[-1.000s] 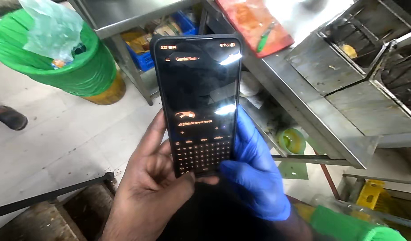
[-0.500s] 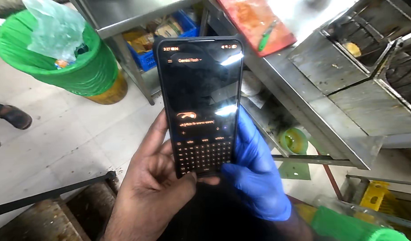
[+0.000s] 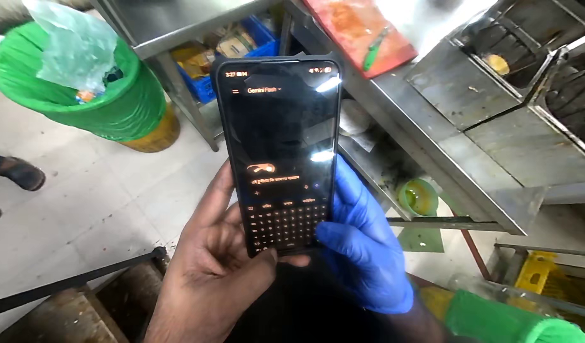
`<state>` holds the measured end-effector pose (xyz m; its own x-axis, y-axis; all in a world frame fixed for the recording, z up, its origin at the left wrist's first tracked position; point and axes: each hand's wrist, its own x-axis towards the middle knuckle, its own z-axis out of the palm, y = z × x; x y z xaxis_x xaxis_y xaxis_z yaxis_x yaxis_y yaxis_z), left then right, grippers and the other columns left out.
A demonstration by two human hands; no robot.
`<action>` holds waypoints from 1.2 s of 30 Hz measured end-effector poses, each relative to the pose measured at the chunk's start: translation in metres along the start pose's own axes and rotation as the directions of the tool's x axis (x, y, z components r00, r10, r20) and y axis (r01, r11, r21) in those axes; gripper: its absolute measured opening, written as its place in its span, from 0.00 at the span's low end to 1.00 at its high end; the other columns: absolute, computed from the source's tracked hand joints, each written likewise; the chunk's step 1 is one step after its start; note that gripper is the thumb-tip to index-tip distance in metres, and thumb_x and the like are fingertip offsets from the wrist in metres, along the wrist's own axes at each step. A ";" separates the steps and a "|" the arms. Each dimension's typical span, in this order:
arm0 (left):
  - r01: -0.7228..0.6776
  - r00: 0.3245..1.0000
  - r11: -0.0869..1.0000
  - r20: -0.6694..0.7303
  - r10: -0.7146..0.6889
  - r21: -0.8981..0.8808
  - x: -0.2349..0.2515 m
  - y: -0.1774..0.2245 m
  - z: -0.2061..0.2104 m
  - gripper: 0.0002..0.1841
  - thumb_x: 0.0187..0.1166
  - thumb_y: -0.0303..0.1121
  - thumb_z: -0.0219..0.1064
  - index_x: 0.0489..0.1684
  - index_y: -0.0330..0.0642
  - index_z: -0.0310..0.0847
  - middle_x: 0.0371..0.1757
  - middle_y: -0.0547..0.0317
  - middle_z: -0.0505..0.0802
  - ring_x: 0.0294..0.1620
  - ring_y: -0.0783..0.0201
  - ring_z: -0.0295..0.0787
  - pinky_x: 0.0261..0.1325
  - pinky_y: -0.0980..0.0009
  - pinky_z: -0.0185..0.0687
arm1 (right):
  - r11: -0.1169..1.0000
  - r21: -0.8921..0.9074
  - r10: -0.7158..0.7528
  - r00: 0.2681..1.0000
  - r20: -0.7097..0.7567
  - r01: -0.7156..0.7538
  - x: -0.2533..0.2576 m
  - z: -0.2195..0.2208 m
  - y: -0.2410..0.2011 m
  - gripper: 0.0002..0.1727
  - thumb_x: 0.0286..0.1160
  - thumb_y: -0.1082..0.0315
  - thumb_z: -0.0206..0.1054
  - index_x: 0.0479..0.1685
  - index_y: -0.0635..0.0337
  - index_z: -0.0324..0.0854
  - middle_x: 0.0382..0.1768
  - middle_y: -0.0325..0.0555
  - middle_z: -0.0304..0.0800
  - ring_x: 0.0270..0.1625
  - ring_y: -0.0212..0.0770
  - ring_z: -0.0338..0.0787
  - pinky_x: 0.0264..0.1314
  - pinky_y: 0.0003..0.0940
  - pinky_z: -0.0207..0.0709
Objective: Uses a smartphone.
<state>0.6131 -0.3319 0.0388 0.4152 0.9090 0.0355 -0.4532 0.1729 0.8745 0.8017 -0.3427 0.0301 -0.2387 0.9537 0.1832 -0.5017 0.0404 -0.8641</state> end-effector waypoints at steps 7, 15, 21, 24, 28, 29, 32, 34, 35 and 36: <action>0.001 1.000 1.000 0.008 -0.001 -0.018 -0.001 -0.001 -0.001 0.53 0.61 0.06 0.59 0.94 0.57 0.49 0.69 0.45 0.86 0.53 0.45 0.95 0.46 0.50 0.97 | 1.000 0.013 0.015 1.000 0.011 -0.015 -0.001 -0.002 0.000 0.43 0.68 0.84 0.50 0.92 0.55 0.50 0.68 0.47 0.80 0.62 0.35 0.86 0.60 0.35 0.86; -0.008 1.000 0.999 -0.005 0.008 -0.033 -0.002 -0.002 0.000 0.52 0.62 0.07 0.59 0.94 0.57 0.49 0.66 0.45 0.88 0.52 0.47 0.95 0.46 0.51 0.97 | 0.999 0.038 0.020 0.999 0.032 -0.021 -0.001 -0.002 0.000 0.45 0.67 0.85 0.50 0.93 0.54 0.50 0.69 0.47 0.80 0.60 0.35 0.87 0.59 0.34 0.86; -0.015 1.000 0.999 0.007 0.015 -0.032 -0.002 -0.002 -0.001 0.50 0.65 0.08 0.57 0.94 0.56 0.49 0.68 0.45 0.87 0.53 0.46 0.95 0.46 0.50 0.97 | 0.999 0.029 0.027 0.999 0.030 -0.027 -0.002 -0.002 0.000 0.46 0.65 0.85 0.51 0.93 0.53 0.49 0.68 0.47 0.80 0.60 0.36 0.87 0.57 0.35 0.87; -0.014 1.000 1.000 0.014 0.015 -0.026 -0.002 -0.002 -0.002 0.50 0.65 0.08 0.56 0.94 0.56 0.49 0.69 0.44 0.86 0.54 0.46 0.94 0.46 0.50 0.96 | 0.999 0.039 0.025 0.999 0.036 -0.027 -0.001 -0.001 0.000 0.47 0.65 0.85 0.51 0.93 0.53 0.48 0.68 0.48 0.79 0.59 0.36 0.87 0.56 0.34 0.87; -0.023 1.000 0.999 0.010 0.024 -0.025 -0.003 -0.002 -0.003 0.49 0.66 0.08 0.57 0.94 0.56 0.49 0.67 0.44 0.87 0.54 0.46 0.94 0.47 0.51 0.96 | 1.000 0.017 0.024 1.000 0.017 -0.024 0.000 0.002 0.000 0.45 0.66 0.84 0.50 0.92 0.53 0.50 0.67 0.48 0.80 0.58 0.35 0.88 0.53 0.32 0.88; -0.029 1.000 0.999 0.009 0.029 -0.025 -0.003 -0.002 -0.002 0.49 0.66 0.08 0.57 0.94 0.56 0.49 0.66 0.44 0.88 0.53 0.47 0.95 0.47 0.51 0.96 | 1.000 0.011 0.021 1.000 0.007 -0.021 0.001 0.003 0.000 0.44 0.67 0.84 0.50 0.92 0.53 0.51 0.67 0.47 0.80 0.59 0.36 0.87 0.54 0.33 0.87; -0.042 0.999 0.999 0.014 0.043 -0.028 -0.003 -0.002 -0.003 0.49 0.66 0.09 0.57 0.94 0.56 0.48 0.67 0.45 0.87 0.54 0.47 0.94 0.48 0.50 0.96 | 1.000 -0.006 0.020 1.000 -0.021 -0.020 0.002 0.006 -0.001 0.42 0.68 0.83 0.50 0.90 0.52 0.54 0.65 0.46 0.82 0.58 0.34 0.88 0.53 0.32 0.88; -0.044 0.999 0.998 0.011 0.045 -0.032 -0.003 -0.001 -0.003 0.50 0.66 0.08 0.57 0.94 0.55 0.48 0.68 0.44 0.87 0.55 0.46 0.94 0.48 0.50 0.96 | 1.000 0.000 0.018 1.000 -0.009 -0.018 0.003 0.006 -0.001 0.42 0.68 0.84 0.51 0.90 0.53 0.53 0.66 0.47 0.81 0.58 0.35 0.88 0.53 0.32 0.88; -0.044 0.999 0.999 0.010 0.044 -0.030 -0.003 -0.001 -0.003 0.50 0.66 0.08 0.57 0.94 0.55 0.47 0.68 0.44 0.87 0.55 0.46 0.94 0.48 0.50 0.96 | 1.000 0.000 0.016 1.000 -0.002 -0.016 0.004 0.006 0.000 0.43 0.67 0.85 0.51 0.90 0.53 0.52 0.66 0.47 0.81 0.59 0.35 0.88 0.53 0.32 0.88; -0.042 0.999 0.999 0.006 0.043 -0.024 -0.003 -0.001 -0.002 0.50 0.65 0.08 0.57 0.94 0.55 0.47 0.68 0.45 0.87 0.55 0.47 0.94 0.47 0.50 0.96 | 1.000 -0.003 0.014 1.000 0.005 -0.014 0.004 0.006 0.000 0.44 0.66 0.85 0.51 0.91 0.52 0.51 0.67 0.47 0.81 0.59 0.35 0.88 0.54 0.33 0.88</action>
<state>0.6108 -0.3335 0.0364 0.4003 0.9133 0.0756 -0.4892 0.1431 0.8604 0.7958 -0.3407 0.0341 -0.2503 0.9525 0.1735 -0.4958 0.0278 -0.8680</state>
